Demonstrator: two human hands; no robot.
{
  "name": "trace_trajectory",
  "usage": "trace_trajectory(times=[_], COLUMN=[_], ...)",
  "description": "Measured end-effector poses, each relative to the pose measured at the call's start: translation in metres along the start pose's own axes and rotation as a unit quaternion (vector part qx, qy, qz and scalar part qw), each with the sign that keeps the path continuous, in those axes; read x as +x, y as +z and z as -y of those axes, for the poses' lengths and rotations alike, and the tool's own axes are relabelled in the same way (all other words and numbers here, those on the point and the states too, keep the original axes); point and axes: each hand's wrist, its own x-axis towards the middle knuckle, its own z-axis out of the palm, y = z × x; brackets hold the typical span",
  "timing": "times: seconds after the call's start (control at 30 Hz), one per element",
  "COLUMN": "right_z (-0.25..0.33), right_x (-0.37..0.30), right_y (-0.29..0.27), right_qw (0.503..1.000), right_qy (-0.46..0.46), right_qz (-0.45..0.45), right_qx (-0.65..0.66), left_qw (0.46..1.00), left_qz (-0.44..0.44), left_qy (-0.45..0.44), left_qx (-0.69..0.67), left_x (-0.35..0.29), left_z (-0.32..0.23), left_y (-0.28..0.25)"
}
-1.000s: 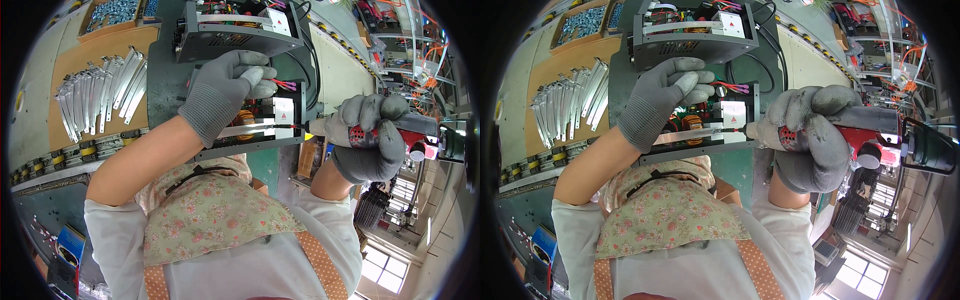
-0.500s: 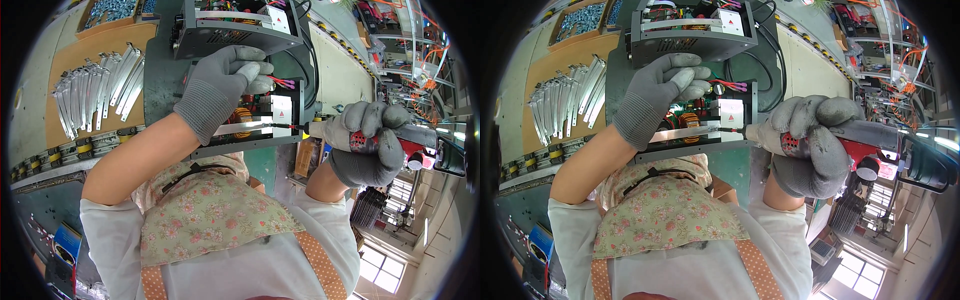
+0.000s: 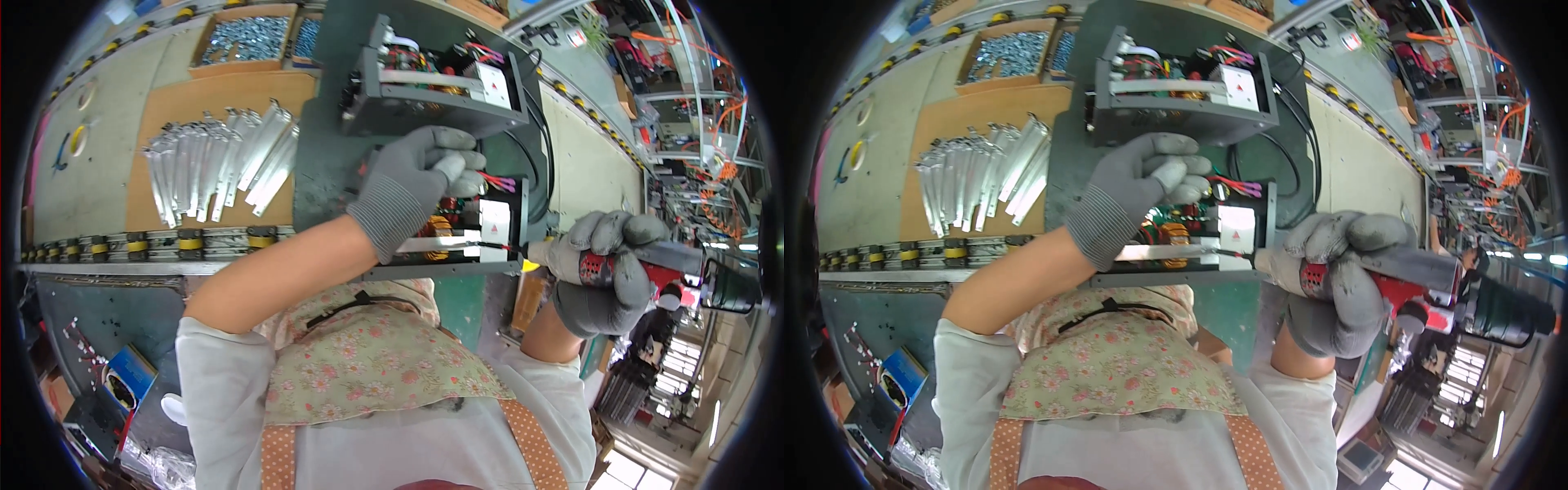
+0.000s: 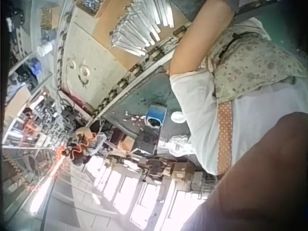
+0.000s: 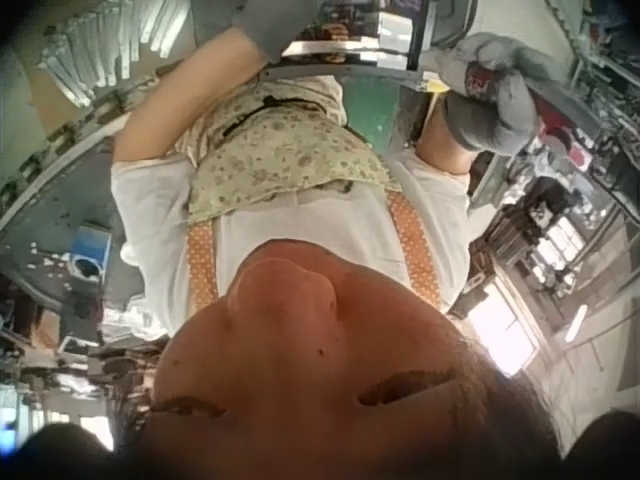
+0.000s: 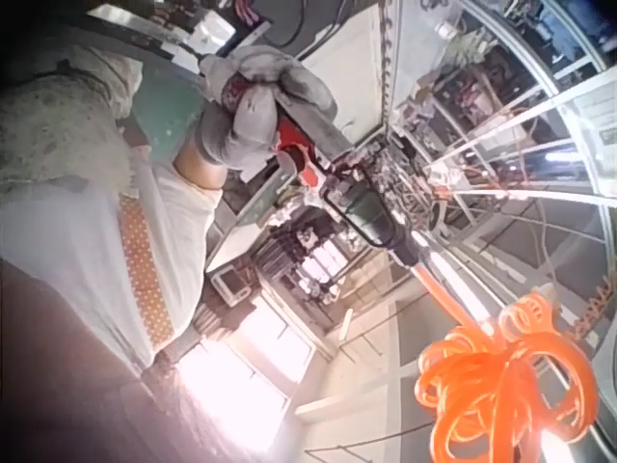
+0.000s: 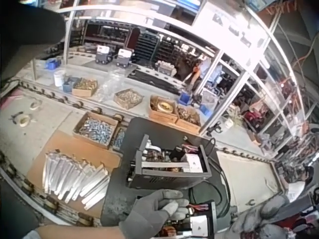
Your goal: The recorder is assembling the internal components of a large power inverter or similar electronic unit on a production line.
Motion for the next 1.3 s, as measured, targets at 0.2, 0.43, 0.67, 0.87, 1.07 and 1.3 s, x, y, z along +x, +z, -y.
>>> trace_trajectory(times=[0.2,0.43,0.67,0.87,1.07,1.3], right_z=[0.004,0.027,0.018,0.005,0.002,-0.009], right_x=[0.012,0.030,0.052,0.042,0.045,0.066], right_y=[0.008,-0.030,-0.047,-0.065,-0.087,-0.099], right_qw=[0.997,0.987,0.986,0.972,0.972,0.964], right_qy=[-0.018,0.000,-0.072,-0.124,-0.078,-0.102], right_qz=[0.071,0.092,0.011,-0.135,-0.163,-0.086], right_qx=[0.038,0.134,0.148,0.147,0.149,0.229], left_qw=[0.997,0.902,0.644,0.651,0.899,0.995], left_qz=[-0.026,-0.291,-0.303,-0.315,-0.259,-0.084], left_qy=[0.065,0.242,0.045,0.034,0.010,0.057], left_qx=[0.031,0.207,0.701,0.689,0.354,-0.003], left_x=[-0.005,0.085,0.202,0.253,0.225,0.110], left_z=[-0.026,-0.058,-0.058,-0.064,-0.085,-0.096], left_y=[-0.038,-0.178,-0.249,-0.313,-0.272,-0.094])
